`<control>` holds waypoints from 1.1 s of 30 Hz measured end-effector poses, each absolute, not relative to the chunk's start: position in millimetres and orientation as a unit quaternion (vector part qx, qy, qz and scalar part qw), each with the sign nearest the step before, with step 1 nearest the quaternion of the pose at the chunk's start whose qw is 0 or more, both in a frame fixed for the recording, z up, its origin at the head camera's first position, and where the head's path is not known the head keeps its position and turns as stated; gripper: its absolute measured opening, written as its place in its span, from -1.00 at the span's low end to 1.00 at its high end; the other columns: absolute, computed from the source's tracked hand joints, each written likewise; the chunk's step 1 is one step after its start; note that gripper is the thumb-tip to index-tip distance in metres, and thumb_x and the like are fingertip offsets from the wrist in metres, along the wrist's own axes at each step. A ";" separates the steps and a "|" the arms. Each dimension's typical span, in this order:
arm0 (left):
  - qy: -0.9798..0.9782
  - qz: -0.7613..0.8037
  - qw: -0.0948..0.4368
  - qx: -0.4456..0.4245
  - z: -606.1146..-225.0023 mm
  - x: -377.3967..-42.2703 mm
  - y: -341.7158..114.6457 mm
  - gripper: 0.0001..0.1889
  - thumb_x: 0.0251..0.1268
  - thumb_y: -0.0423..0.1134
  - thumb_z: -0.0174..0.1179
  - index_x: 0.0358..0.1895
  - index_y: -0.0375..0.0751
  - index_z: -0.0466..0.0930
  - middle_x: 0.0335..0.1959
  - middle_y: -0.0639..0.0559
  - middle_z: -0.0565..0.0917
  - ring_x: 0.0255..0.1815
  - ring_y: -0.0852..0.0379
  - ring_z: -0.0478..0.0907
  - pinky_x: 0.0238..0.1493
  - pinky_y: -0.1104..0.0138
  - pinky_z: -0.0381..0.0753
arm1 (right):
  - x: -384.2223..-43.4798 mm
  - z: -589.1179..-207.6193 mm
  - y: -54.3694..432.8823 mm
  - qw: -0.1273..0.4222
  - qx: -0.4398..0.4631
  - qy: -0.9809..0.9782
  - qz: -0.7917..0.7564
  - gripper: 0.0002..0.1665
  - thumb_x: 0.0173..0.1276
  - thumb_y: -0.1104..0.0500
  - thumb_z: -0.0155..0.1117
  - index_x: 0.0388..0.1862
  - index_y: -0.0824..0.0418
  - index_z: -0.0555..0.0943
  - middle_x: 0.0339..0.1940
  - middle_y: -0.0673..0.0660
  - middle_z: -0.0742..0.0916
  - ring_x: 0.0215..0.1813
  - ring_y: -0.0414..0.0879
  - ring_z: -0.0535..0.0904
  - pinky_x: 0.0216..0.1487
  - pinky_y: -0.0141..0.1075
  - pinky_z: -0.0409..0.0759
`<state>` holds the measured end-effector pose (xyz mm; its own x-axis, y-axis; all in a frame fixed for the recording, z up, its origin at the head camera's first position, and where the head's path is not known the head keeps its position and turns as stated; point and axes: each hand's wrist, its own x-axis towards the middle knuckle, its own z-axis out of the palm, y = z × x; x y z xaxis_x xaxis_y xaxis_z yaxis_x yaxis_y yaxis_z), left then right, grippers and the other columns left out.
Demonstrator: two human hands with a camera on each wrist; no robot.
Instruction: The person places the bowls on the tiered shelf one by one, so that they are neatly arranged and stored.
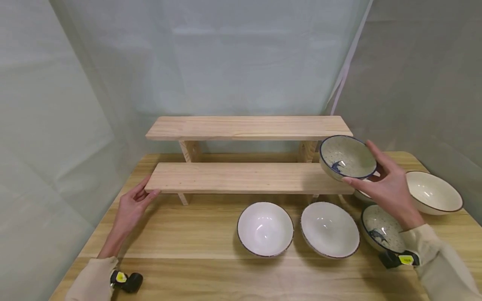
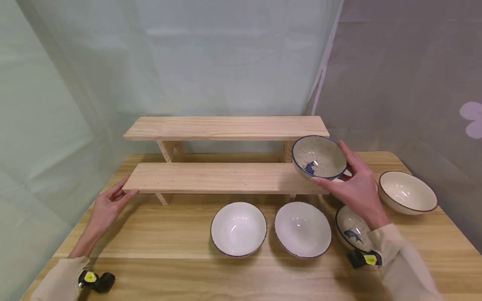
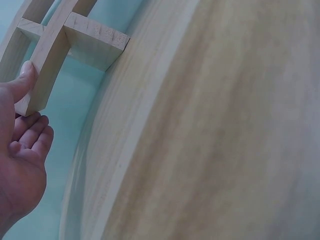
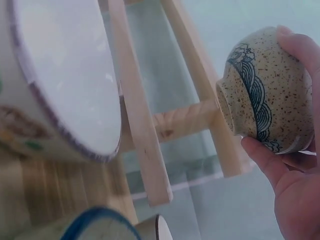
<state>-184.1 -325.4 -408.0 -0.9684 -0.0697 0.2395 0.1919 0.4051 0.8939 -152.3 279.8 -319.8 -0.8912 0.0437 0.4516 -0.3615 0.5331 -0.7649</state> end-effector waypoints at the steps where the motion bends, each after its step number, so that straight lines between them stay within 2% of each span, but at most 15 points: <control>1: -0.829 -0.545 0.121 -0.037 -408.3 -183.9 -325.7 -0.28 0.55 -0.22 0.25 0.58 -0.45 0.14 0.41 -0.54 0.34 0.09 0.56 0.46 -0.01 0.65 0.52 | -154.3 -318.8 277.6 0.214 0.096 -0.847 0.477 0.23 0.09 0.43 0.63 0.68 0.19 0.18 0.58 0.41 0.32 0.07 -0.41 0.49 -0.07 -0.69 0.51; 7: -0.828 -0.546 0.121 -0.034 -409.0 -184.0 -326.1 -0.29 0.55 -0.22 0.25 0.58 -0.45 0.15 0.40 -0.54 0.36 0.08 0.58 0.46 -0.01 0.65 0.52 | -165.3 -313.6 264.3 0.221 0.108 -0.842 0.480 0.20 0.08 0.41 0.65 0.66 0.23 0.22 0.52 0.42 0.40 0.04 -0.39 0.52 -0.10 -0.67 0.53; 12: -0.831 -0.542 0.121 -0.033 -407.5 -184.4 -325.8 -0.28 0.55 -0.21 0.25 0.58 -0.45 0.15 0.39 -0.54 0.37 0.04 0.61 0.46 -0.03 0.65 0.52 | -172.5 -309.4 252.5 0.225 0.117 -0.842 0.476 0.19 0.10 0.37 0.65 0.66 0.20 0.23 0.48 0.40 0.44 0.03 -0.30 0.51 -0.10 -0.66 0.52; 18: -0.834 -0.537 0.120 -0.031 -408.2 -184.3 -326.6 -0.28 0.55 -0.20 0.24 0.58 -0.43 0.15 0.38 -0.54 0.38 0.03 0.62 0.46 -0.03 0.66 0.52 | -180.1 -305.4 238.6 0.215 0.128 -0.834 0.492 0.18 0.16 0.32 0.64 0.68 0.15 0.20 0.57 0.29 0.38 0.18 -0.02 0.52 -0.02 -0.63 0.54; 24: -0.835 -0.537 0.117 -0.029 -407.1 -183.4 -327.4 -0.28 0.55 -0.21 0.25 0.59 -0.42 0.15 0.39 -0.54 0.37 0.04 0.61 0.46 -0.04 0.67 0.52 | -191.7 -304.0 224.3 0.221 0.141 -0.820 0.509 0.17 0.13 0.32 0.66 0.66 0.19 0.23 0.55 0.27 0.41 0.23 0.20 0.52 0.00 -0.60 0.55; 29: -0.840 -0.531 0.113 -0.024 -406.7 -181.6 -327.8 -0.27 0.56 -0.18 0.24 0.60 -0.41 0.13 0.41 -0.52 0.36 0.07 0.58 0.45 -0.02 0.67 0.50 | -201.3 -302.5 214.8 0.218 0.151 -0.813 0.518 0.18 0.11 0.35 0.65 0.66 0.22 0.23 0.54 0.29 0.41 0.24 0.25 0.53 -0.06 -0.63 0.55; 33: -0.840 -0.531 0.109 -0.020 -407.2 -181.6 -328.2 -0.27 0.56 -0.20 0.24 0.60 -0.41 0.12 0.42 -0.53 0.34 0.06 0.60 0.44 -0.03 0.68 0.50 | -207.0 -299.5 207.5 0.207 0.156 -0.808 0.529 0.18 0.11 0.36 0.64 0.66 0.24 0.22 0.56 0.27 0.40 0.28 0.23 0.52 -0.03 -0.62 0.55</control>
<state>-181.6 -328.2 -407.2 -0.9753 -0.0829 0.2047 0.1494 0.4351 0.8879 -207.0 207.5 -299.5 -0.8655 -0.0332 0.4998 -0.4714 0.3912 -0.7904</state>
